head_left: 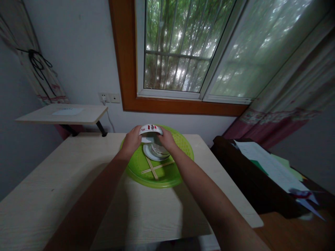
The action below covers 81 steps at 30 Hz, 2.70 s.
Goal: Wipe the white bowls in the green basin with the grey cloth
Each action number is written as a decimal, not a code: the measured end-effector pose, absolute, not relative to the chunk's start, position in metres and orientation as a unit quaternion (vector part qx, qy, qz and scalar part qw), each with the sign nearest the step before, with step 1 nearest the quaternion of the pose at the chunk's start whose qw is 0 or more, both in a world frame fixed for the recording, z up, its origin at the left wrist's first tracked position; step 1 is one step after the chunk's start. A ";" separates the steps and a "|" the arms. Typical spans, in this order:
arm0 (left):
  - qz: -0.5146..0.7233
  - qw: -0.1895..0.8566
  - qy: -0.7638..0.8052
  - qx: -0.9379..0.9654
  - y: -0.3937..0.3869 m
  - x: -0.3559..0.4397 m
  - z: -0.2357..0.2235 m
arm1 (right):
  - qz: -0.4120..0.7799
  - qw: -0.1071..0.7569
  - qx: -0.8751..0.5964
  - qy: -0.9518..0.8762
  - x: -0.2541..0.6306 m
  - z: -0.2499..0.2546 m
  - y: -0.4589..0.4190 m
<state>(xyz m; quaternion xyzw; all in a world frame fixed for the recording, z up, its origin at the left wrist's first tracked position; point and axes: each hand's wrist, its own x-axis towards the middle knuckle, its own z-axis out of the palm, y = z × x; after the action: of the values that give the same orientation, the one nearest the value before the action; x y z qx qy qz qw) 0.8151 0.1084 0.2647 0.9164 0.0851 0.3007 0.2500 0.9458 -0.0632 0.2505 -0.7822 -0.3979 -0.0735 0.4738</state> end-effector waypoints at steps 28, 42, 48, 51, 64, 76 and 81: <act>0.275 0.268 0.045 0.922 0.109 0.818 0.260 | -0.109 0.416 -0.807 -0.405 0.939 0.258 -0.067; 0.291 0.193 0.071 0.934 0.105 0.817 0.264 | -0.086 0.479 -0.812 -0.322 0.945 0.248 -0.061; 0.243 0.198 0.137 0.940 0.102 0.818 0.265 | -0.009 0.544 -0.794 -0.273 0.955 0.241 -0.056; 0.226 0.197 0.149 0.942 0.102 0.817 0.266 | -0.006 0.526 -0.805 -0.276 0.957 0.238 -0.055; 0.269 0.126 0.065 0.953 0.096 0.807 0.273 | -0.080 0.458 -0.811 -0.355 0.946 0.247 -0.062; 0.311 0.192 0.063 0.929 0.100 0.808 0.270 | -0.051 0.498 -0.807 -0.313 0.945 0.248 -0.060; 0.291 0.229 0.087 0.925 0.102 0.811 0.269 | -0.025 0.546 -0.783 -0.296 0.950 0.248 -0.057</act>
<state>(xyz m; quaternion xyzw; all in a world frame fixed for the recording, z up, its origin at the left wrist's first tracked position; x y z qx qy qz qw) 0.8115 0.1015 0.2690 0.9249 0.0869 0.2905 0.2292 0.9496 -0.0570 0.2480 -0.7834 -0.2956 -0.0249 0.5461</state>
